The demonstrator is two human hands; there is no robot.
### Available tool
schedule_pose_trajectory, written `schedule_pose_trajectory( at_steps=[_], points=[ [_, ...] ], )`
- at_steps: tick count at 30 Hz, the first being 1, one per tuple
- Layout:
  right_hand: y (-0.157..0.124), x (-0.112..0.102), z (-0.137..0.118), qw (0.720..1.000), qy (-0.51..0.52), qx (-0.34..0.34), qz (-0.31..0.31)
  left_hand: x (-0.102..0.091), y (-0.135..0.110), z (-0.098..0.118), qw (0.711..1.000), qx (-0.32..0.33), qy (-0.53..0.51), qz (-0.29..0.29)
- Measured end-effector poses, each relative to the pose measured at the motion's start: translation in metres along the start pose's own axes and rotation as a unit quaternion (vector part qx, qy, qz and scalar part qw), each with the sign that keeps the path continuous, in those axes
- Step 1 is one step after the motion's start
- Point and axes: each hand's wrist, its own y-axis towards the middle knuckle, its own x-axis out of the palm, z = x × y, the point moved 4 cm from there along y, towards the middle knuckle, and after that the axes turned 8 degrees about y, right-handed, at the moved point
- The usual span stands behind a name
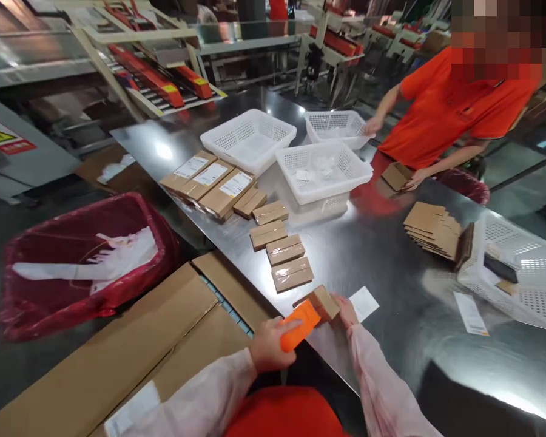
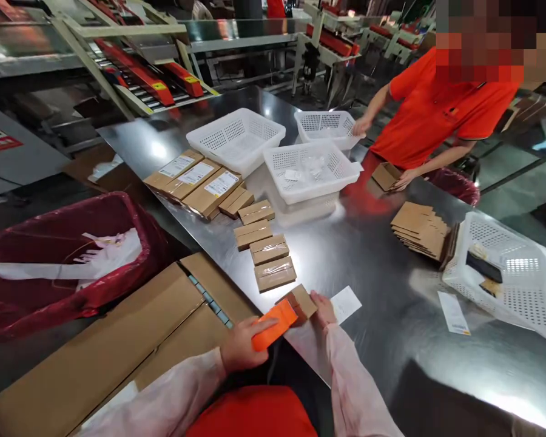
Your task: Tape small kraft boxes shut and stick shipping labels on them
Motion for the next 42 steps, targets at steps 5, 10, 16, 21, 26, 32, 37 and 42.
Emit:
schedule_pose_trajectory(
  at_steps=[5,10,16,21,26,32,37,42],
  points=[
    [0.019,-0.035,-0.028,0.953,-0.257,-0.130,-0.092,-0.016,0.054,0.044,0.997,-0.028,0.037,-0.057],
    [0.013,0.035,-0.030,0.815,-0.463,-0.216,-0.274,-0.021,0.055,0.046,0.996,-0.029,0.041,-0.071],
    [0.012,0.056,-0.034,0.802,-0.424,-0.307,-0.287,-0.020,-0.030,-0.009,0.988,-0.082,0.056,-0.122],
    [0.004,0.078,-0.035,0.805,-0.382,-0.329,-0.314,0.020,-0.083,-0.071,0.977,-0.147,0.056,-0.143],
    [-0.009,0.106,-0.030,0.809,-0.324,-0.354,-0.340,0.062,-0.053,-0.093,0.989,-0.094,0.028,-0.111],
    [-0.016,0.092,-0.017,0.861,-0.221,-0.343,-0.304,0.018,-0.060,-0.073,0.996,0.059,-0.042,0.046],
    [-0.012,0.019,0.014,0.905,-0.352,-0.211,-0.116,-0.019,-0.014,-0.014,0.999,0.034,0.001,-0.036],
    [-0.008,0.008,0.006,0.874,-0.408,-0.205,-0.167,-0.020,0.033,0.030,0.994,-0.004,0.059,-0.095]
  ],
)
